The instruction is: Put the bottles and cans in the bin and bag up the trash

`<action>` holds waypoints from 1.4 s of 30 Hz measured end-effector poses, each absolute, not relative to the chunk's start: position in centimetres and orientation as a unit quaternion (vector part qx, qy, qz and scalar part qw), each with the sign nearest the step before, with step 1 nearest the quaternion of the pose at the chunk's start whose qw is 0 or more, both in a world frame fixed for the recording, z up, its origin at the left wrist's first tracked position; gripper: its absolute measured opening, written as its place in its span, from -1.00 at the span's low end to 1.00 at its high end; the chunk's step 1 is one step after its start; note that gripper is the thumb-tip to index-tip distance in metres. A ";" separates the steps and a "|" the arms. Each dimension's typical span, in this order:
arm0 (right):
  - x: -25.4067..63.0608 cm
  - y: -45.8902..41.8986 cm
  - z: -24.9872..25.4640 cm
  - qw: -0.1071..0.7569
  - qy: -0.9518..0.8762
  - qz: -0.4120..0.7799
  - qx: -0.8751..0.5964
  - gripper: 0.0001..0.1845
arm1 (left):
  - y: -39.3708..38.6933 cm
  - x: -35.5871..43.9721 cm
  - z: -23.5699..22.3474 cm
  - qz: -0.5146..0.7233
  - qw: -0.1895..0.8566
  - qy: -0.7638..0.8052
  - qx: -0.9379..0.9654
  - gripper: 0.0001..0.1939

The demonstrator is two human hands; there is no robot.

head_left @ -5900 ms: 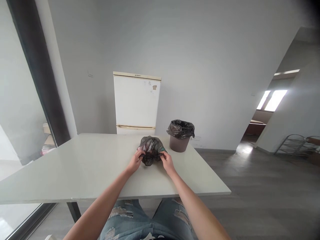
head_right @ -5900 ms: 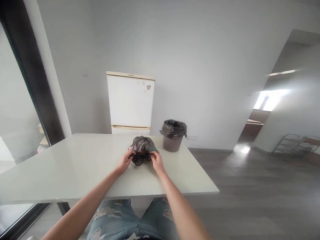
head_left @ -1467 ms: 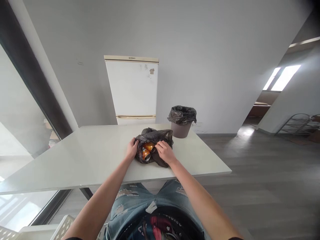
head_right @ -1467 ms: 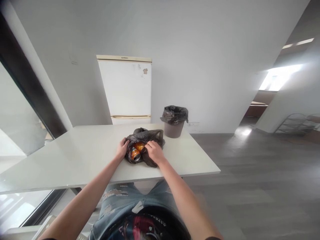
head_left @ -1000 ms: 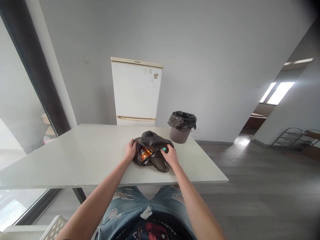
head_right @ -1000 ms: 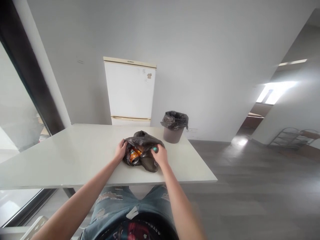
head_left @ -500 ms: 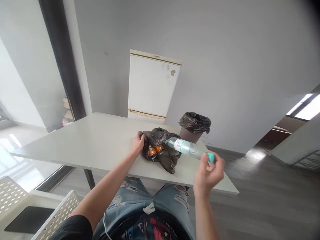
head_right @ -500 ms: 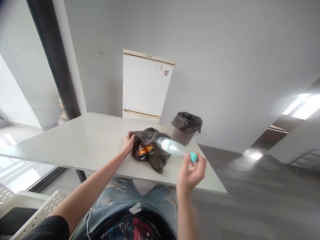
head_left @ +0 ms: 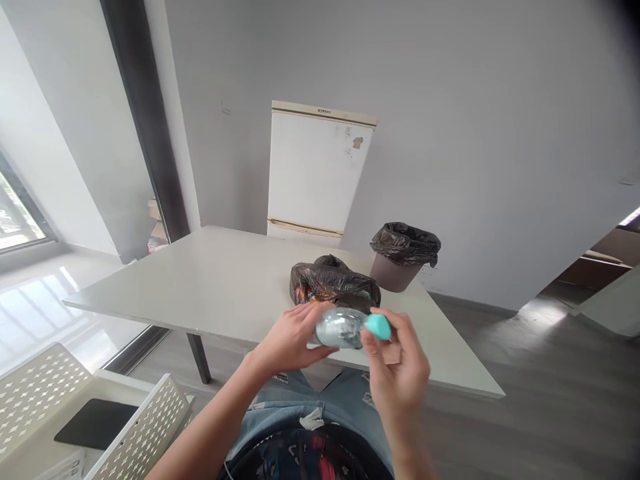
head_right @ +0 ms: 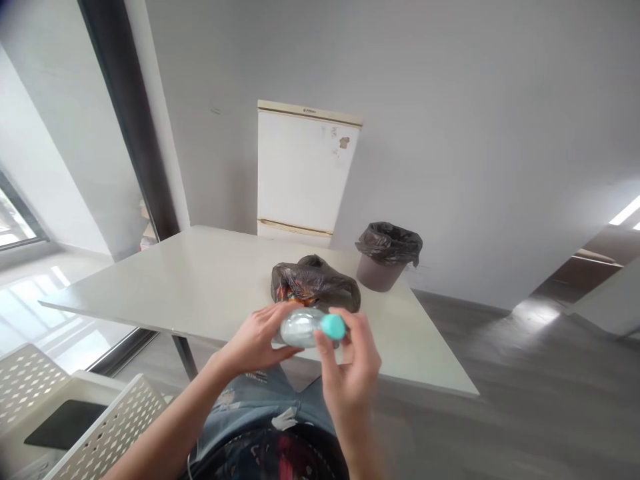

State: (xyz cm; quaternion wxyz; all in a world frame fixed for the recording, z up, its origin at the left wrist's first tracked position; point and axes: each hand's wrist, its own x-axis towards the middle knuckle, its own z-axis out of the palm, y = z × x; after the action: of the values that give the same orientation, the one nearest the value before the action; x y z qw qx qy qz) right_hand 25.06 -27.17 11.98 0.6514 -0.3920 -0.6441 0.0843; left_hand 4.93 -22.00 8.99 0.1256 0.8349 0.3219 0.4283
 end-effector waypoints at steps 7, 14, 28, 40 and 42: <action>26.5 -23.4 8.1 0.495 -0.734 0.086 -0.458 -0.74 | -11.9 -7.1 6.2 0.591 0.081 0.608 0.524 -0.35; 27.7 -14.1 3.6 0.326 -0.747 0.036 -0.578 -0.70 | -4.8 -16.7 3.3 0.580 0.111 0.706 0.391 -0.23; 31.4 -4.0 4.7 0.216 -0.732 -0.097 -0.638 -0.50 | -1.4 -19.3 0.6 0.501 0.020 0.766 0.403 -0.21; 32.9 -4.8 4.3 0.123 -0.684 -0.044 -0.717 -0.52 | -1.9 -18.7 1.3 0.557 -0.001 0.739 0.380 -0.04; 33.4 -5.9 5.0 0.161 -0.681 -0.048 -0.713 -0.60 | -2.9 -18.6 2.0 0.592 -0.059 0.727 0.341 -0.11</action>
State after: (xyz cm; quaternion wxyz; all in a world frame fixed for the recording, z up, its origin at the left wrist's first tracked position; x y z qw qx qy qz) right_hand 33.39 -5.94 4.98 0.1607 -0.7125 -0.6813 -0.0477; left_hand -18.55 -2.87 2.05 -0.0585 0.3414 0.7275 0.5923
